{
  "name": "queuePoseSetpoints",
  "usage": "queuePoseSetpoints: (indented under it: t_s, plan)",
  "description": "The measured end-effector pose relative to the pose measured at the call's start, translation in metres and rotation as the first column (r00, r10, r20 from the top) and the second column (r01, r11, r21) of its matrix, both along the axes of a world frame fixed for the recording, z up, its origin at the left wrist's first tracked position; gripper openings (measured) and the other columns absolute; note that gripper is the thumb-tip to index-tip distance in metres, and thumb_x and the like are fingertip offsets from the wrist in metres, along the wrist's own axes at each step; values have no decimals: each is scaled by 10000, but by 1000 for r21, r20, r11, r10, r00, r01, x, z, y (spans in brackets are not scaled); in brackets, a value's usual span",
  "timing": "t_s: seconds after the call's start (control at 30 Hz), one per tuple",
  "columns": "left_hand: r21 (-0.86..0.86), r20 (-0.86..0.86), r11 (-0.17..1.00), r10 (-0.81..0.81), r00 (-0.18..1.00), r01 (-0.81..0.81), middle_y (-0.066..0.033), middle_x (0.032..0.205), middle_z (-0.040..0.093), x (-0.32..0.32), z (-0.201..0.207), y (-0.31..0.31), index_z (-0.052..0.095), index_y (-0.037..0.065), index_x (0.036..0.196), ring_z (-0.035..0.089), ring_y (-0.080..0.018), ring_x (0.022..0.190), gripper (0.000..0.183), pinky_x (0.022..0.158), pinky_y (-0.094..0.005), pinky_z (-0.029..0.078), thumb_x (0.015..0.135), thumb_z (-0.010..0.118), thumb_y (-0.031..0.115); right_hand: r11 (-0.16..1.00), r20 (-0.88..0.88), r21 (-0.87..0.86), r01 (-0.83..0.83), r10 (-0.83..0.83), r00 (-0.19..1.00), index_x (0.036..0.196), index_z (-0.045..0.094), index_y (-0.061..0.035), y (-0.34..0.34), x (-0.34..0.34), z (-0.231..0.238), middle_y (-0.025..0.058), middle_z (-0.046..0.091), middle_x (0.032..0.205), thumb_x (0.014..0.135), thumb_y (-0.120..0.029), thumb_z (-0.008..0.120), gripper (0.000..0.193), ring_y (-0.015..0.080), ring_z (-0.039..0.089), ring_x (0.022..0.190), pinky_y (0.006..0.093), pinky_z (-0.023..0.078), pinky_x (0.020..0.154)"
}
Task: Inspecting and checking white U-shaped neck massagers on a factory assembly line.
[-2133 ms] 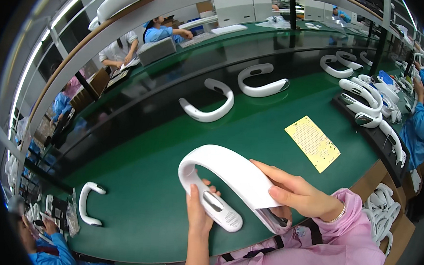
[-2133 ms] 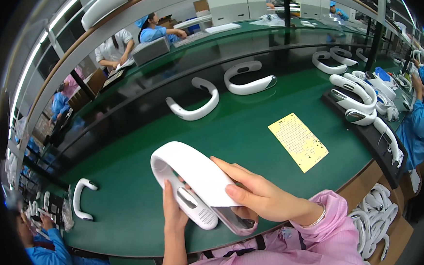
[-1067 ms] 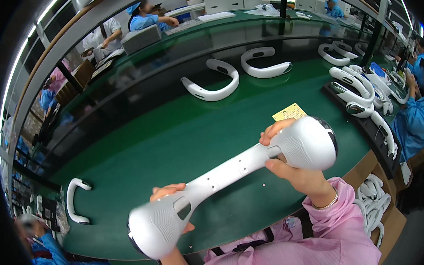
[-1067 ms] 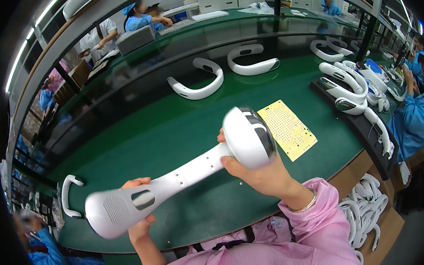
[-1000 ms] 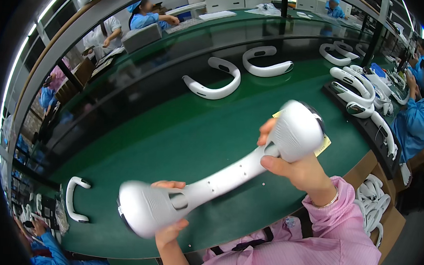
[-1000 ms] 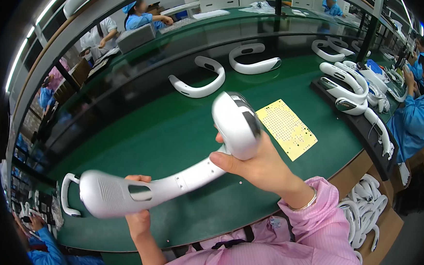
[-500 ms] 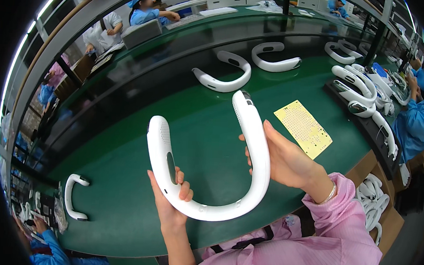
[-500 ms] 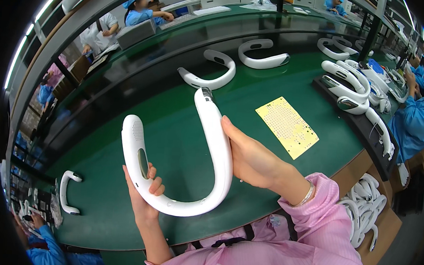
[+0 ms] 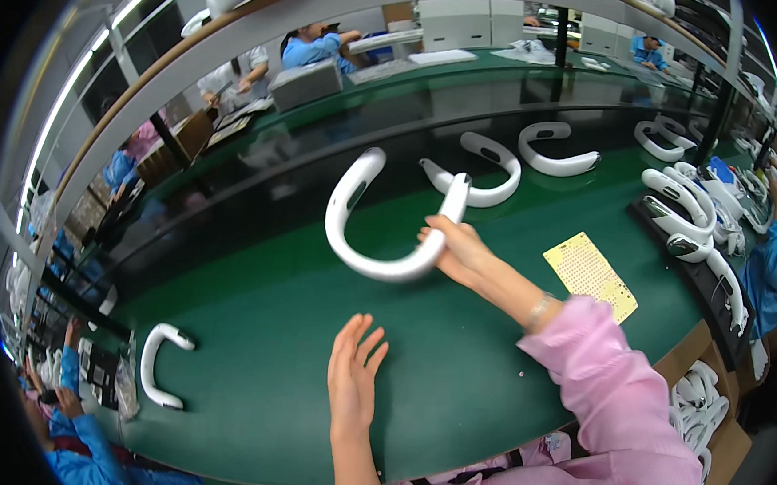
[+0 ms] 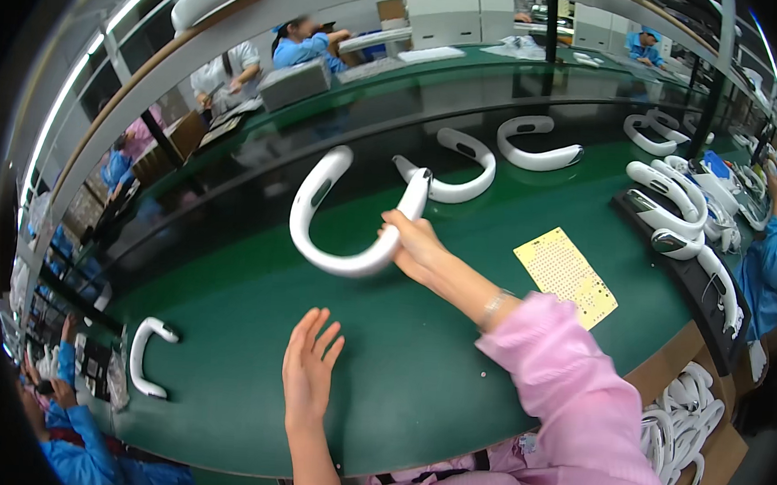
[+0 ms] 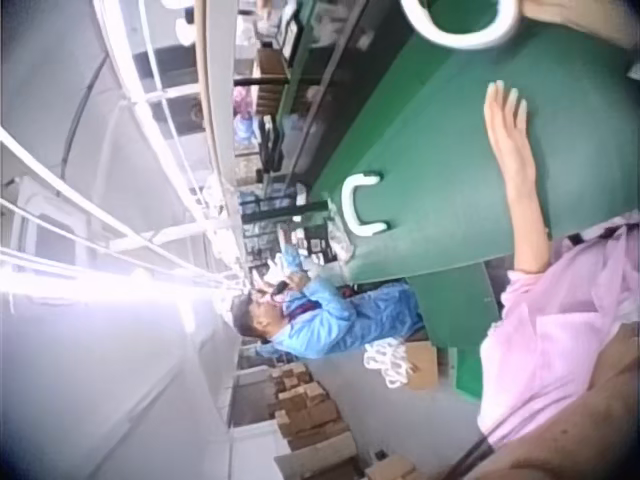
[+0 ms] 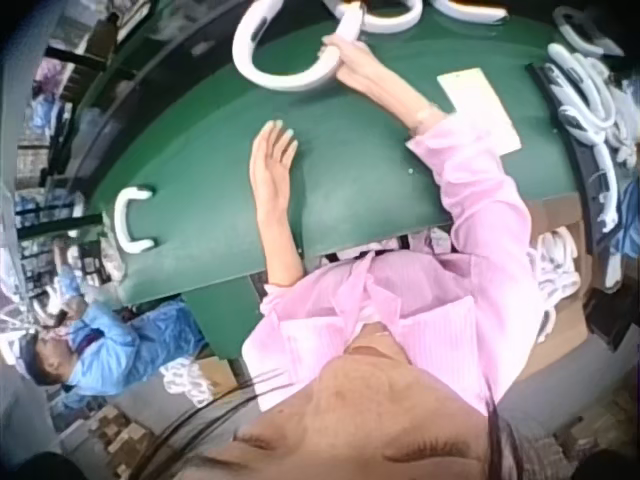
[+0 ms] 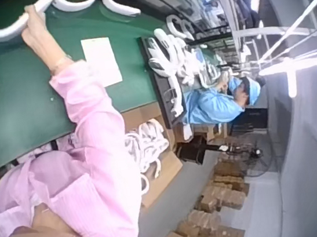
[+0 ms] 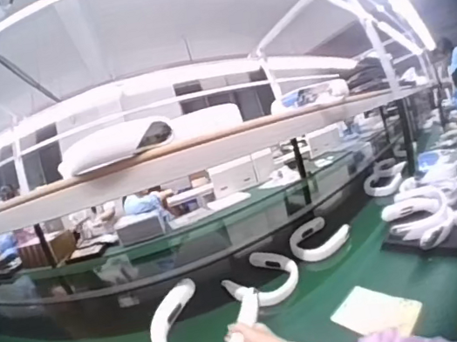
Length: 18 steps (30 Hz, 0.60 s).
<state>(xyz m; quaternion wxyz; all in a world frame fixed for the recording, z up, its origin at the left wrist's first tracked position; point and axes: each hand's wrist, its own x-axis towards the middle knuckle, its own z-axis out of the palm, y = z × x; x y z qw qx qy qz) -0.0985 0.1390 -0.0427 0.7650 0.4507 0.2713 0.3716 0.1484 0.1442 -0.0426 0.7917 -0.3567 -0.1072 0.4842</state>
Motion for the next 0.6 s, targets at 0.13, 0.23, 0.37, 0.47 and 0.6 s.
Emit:
queuePoseSetpoints:
  t_s: [0.13, 0.23, 0.37, 0.47, 0.6]
  plan:
    - [50, -85, 994, -88, 992, 93, -132, 1141, 565, -3, 1, -2, 498, -9, 1183, 572, -212, 986, 332, 854, -336, 466, 924, 472, 198, 926, 207, -364, -98, 183, 961, 1145, 490, 58, 51, 33, -25, 199, 564, 1111, 857, -185, 566, 385, 257, 570, 1005, 368, 457, 868]
    - [100, -142, 990, -89, 986, 104, -130, 1055, 601, -1, -1, -2, 528, -10, 1135, 599, -192, 909, 279, 808, -313, 483, 914, 490, 156, 810, 936, -345, 474, 261, 236, 901, 645, 40, 41, 46, -34, 235, 633, 948, 734, -84, 580, 218, 348, 609, 921, 394, 473, 837]
    - [160, -168, 975, -125, 978, 153, -118, 1033, 613, 1, -3, -3, 548, -8, 1111, 599, -178, 896, 247, 803, -299, 479, 915, 486, 129, 631, 713, 514, 581, 63, -699, 867, 608, 4, 12, 132, -54, 205, 607, 903, 671, -55, 597, 205, 352, 575, 868, 455, 435, 794]
    - [206, -159, 964, -138, 977, 170, -109, 1036, 612, -5, -6, -5, 552, 0, 1111, 597, -172, 922, 239, 815, -294, 476, 913, 497, 120, 709, 750, 208, 674, 326, -575, 782, 632, -59, -13, 165, -56, 145, 623, 793, 650, -81, 622, 134, 331, 586, 790, 469, 415, 744]
    - [502, -186, 861, 14, 982, 83, -117, 1111, 580, 2, -20, -9, 547, 27, 1142, 577, -214, 999, 271, 875, -315, 459, 889, 535, 122, 774, 779, 364, 519, 52, -624, 971, 578, -28, -41, 149, -47, 178, 554, 931, 757, -160, 608, 254, 369, 497, 914, 440, 360, 794]
